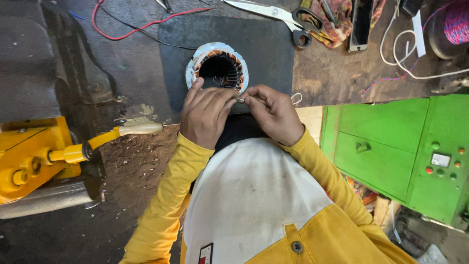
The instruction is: The person winds copper wire around a stator core using a handheld tool. They use a hammer to tap the wire into place and a screwdriver to adjust the winding. The person also uses scissors to cut the wire and continues to wind and secure the copper wire into the stator slots.
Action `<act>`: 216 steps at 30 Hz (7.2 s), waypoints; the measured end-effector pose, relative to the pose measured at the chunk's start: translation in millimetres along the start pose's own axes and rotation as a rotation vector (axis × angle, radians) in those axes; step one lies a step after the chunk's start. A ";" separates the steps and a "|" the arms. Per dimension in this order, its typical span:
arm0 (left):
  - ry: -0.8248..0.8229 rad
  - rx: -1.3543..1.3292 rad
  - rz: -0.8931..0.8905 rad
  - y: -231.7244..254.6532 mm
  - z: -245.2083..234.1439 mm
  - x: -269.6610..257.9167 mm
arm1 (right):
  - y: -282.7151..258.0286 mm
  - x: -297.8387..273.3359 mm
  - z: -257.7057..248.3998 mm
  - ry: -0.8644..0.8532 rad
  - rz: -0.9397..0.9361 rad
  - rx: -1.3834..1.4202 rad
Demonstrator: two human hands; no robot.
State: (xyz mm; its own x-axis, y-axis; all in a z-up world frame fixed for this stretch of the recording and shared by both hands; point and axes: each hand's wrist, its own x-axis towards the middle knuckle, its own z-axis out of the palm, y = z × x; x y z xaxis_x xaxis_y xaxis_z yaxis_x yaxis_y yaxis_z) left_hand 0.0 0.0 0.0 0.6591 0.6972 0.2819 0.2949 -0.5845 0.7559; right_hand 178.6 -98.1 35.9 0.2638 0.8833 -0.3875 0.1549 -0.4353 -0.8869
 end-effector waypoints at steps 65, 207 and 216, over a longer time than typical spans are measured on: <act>-0.426 -0.427 -0.332 17.8 -38.2 69.0 | -8.9 0.2 5.3 0.304 -0.411 -0.526; 0.000 0.207 -0.047 85.2 14.1 29.1 | -47.7 -14.7 -75.0 -0.230 -0.654 -0.494; 0.131 0.064 -0.173 76.9 34.5 18.1 | -49.5 4.9 -204.9 0.114 -0.885 -0.325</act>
State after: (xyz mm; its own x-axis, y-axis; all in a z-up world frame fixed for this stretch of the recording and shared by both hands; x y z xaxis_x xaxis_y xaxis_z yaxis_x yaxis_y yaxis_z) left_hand 58.4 -46.6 42.8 0.5010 0.8347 0.2286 0.4415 -0.4737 0.7620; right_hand 367.3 -107.9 129.5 0.0121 0.9011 0.4335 0.5960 0.3416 -0.7267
